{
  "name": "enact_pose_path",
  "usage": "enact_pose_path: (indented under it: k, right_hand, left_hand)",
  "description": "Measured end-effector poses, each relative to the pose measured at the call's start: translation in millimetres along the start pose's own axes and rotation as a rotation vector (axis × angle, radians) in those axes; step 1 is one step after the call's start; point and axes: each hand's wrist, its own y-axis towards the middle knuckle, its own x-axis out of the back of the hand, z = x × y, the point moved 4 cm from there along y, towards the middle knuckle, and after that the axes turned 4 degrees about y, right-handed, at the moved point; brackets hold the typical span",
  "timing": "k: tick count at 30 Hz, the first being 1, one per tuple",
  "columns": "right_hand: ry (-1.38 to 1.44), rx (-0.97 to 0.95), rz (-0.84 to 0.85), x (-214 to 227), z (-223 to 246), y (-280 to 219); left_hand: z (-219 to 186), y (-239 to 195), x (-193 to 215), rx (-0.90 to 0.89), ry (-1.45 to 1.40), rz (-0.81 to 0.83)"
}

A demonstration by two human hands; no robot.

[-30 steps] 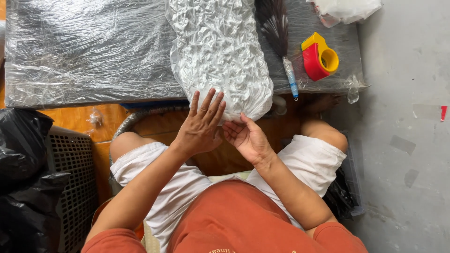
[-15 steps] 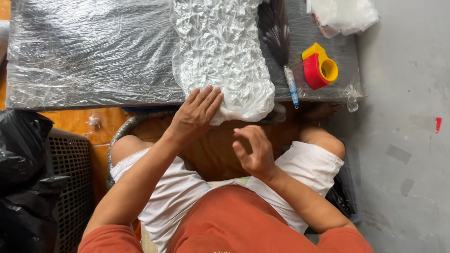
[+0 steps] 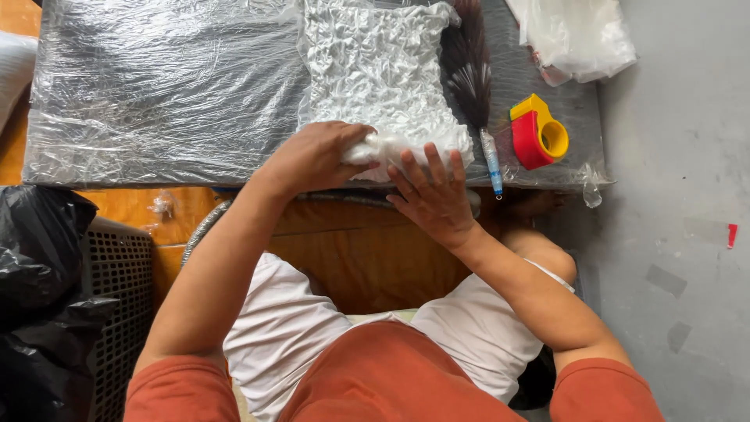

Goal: The person ties a white plastic bag filled with bubble wrap, rolls it into a cylindrical shape, and secures it with tape. They then place the wrapped bundle into a black plastic bag.

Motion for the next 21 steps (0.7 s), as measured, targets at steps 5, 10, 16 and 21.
enact_pose_path:
  k: [5,10,16,21]
  right_hand:
    - [0.020,0.025,0.070,-7,-12,29]
    - [0.089,0.028,0.171,-24,-16,46]
    - [0.157,0.001,0.230,-49,-15,54]
    - [0.274,-0.003,0.219,-65,-29,60]
  left_hand:
    - [36,19,-8,0.198,-0.103,0.125]
    - [69,30,-16,0.369,-0.231,0.270]
    - [96,33,-30,0.477,-0.375,0.354]
    - [121,37,-51,0.571,-0.498,0.382]
